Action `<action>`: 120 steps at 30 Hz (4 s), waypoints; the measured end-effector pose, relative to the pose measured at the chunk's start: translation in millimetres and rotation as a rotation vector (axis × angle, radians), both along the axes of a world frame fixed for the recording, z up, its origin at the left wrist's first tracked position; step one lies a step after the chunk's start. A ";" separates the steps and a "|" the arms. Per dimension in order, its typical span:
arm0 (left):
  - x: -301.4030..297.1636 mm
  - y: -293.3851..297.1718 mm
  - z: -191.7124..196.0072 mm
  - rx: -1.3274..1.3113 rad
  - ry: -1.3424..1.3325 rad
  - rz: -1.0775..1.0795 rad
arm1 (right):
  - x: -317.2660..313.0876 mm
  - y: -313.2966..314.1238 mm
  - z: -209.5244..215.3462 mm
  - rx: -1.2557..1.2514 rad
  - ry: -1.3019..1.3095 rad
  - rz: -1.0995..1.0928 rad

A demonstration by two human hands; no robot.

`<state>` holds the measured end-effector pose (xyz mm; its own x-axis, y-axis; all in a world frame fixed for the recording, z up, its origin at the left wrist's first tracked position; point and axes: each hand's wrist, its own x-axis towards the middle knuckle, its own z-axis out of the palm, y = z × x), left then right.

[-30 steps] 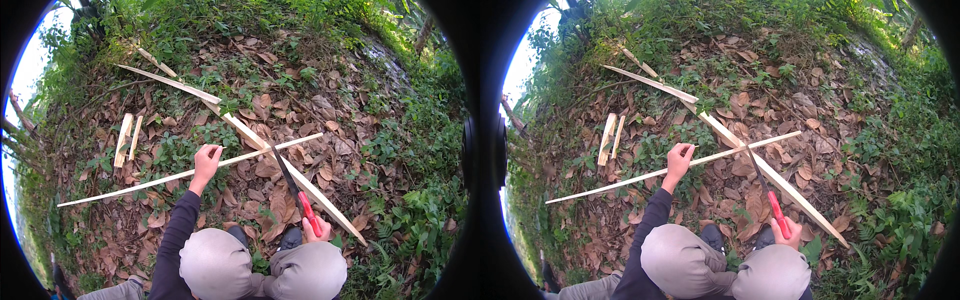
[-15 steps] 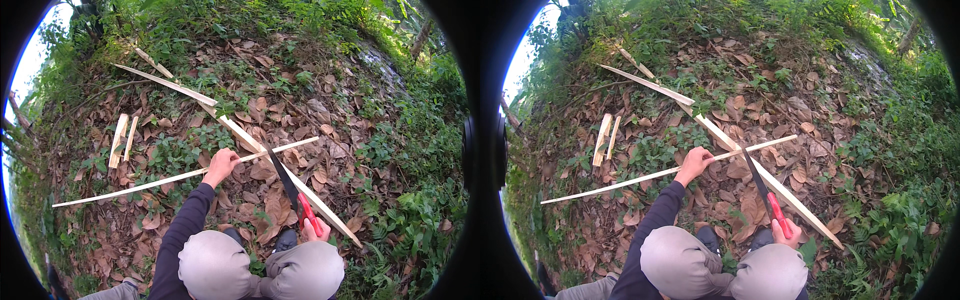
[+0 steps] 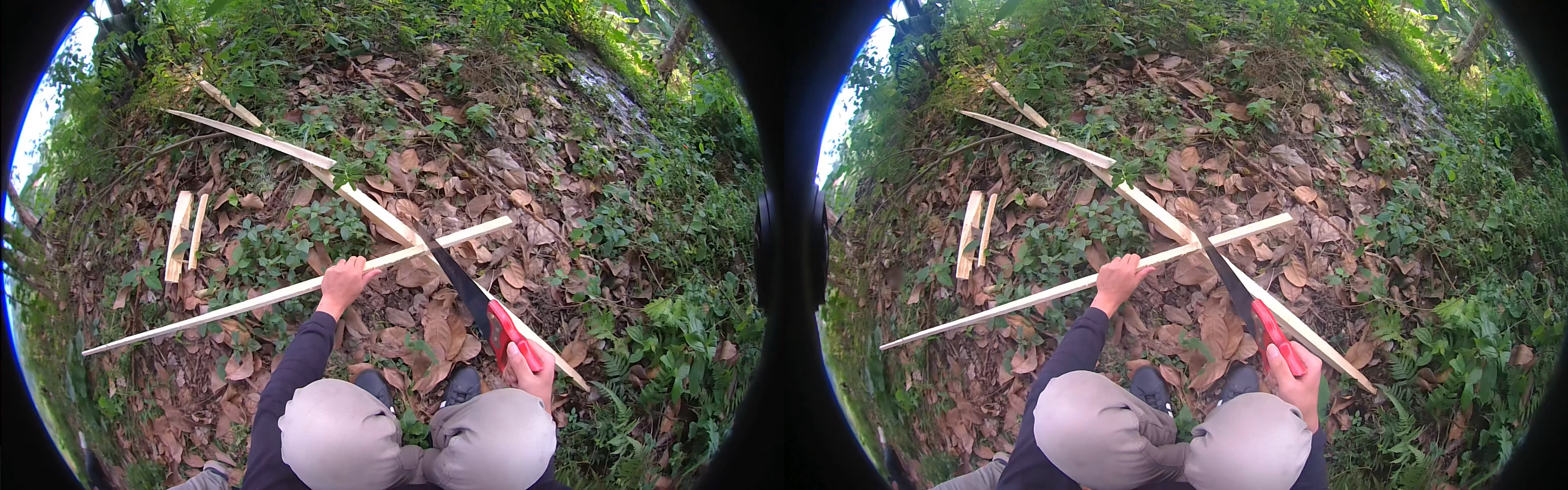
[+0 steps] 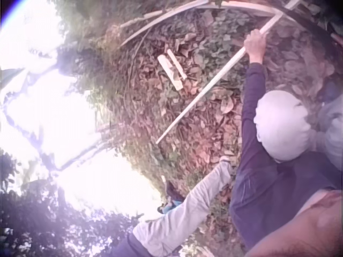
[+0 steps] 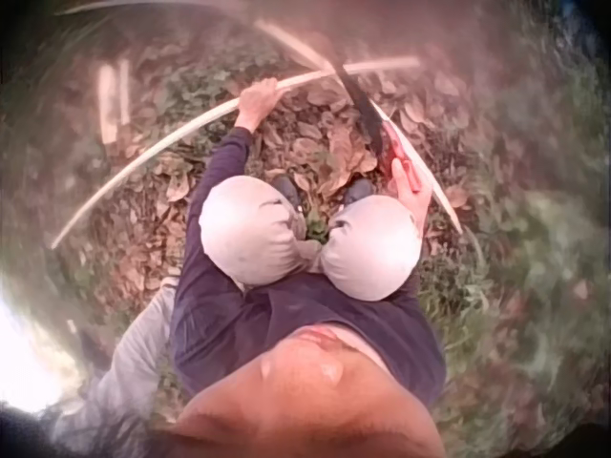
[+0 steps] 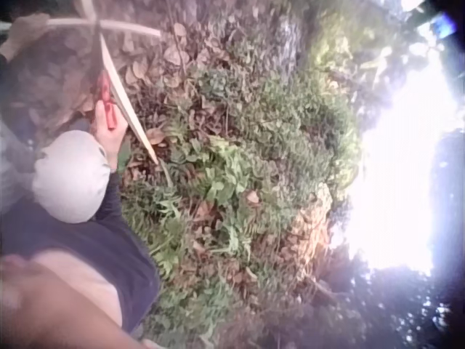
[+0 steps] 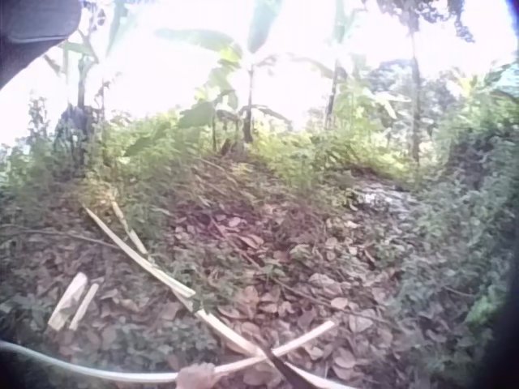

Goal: The person uses a red folding saw to cut a long, thin piece of light-colored wood lying on the forest floor. The person holds the wood steady with their left hand while sawing with their right hand, creating a notch or cut in the center of the piece.

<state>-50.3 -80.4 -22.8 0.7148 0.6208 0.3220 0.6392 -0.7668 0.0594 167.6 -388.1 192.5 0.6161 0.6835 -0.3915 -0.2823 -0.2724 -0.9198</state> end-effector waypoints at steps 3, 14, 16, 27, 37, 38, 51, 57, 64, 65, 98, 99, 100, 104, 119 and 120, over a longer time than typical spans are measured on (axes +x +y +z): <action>-0.5 -2.8 -5.6 0.033 -0.017 0.005 | 16.6 9.4 22.9 -0.022 -0.102 0.106; 8.8 16.8 22.9 -0.418 0.191 0.041 | 19.3 -0.5 12.3 0.112 -0.090 0.070; 13.9 30.0 28.3 -0.515 0.227 0.034 | 14.1 -9.6 9.5 0.113 -0.138 0.006; 16.9 53.6 27.0 -0.500 0.111 0.020 | 8.9 -19.4 11.4 0.179 -0.087 -0.111; 13.2 54.7 24.2 -0.088 0.008 -0.250 | 9.8 -19.1 -1.2 0.154 -0.081 -0.118; 9.1 57.3 19.0 -0.062 0.014 -0.269 | 9.8 -19.4 -3.5 0.164 -0.072 -0.113; 20.5 56.2 34.6 -0.397 0.234 -0.056 | 4.6 -12.1 -66.6 0.139 -0.173 0.038; 7.7 83.5 40.7 -0.408 0.260 -0.023 | -4.4 11.5 -91.0 0.344 0.020 0.064; 4.3 92.1 32.7 -0.524 0.294 0.058 | -11.1 31.0 -104.2 0.242 -0.068 0.102; 5.3 91.9 33.9 -0.545 0.279 0.068 | -9.6 31.4 -110.3 0.197 -0.131 0.128; 42.6 71.3 21.4 -0.512 0.184 0.306 | -5.9 37.1 -153.4 0.127 -0.407 0.430; 42.1 71.2 21.0 -0.502 0.177 0.298 | -9.3 37.1 -153.1 0.129 -0.381 0.420; 41.4 72.0 20.8 -0.492 0.170 0.291 | -12.8 38.0 -153.2 0.130 -0.355 0.409; 43.0 72.5 20.3 -0.510 0.181 0.294 | -20.4 42.8 -155.7 0.200 -0.426 0.347; 41.7 71.5 16.0 -0.426 0.198 0.291 | -18.3 32.5 -152.7 0.147 -0.454 0.238; 42.3 69.7 15.2 -0.432 0.196 0.282 | -17.8 29.7 -147.3 0.147 -0.446 0.239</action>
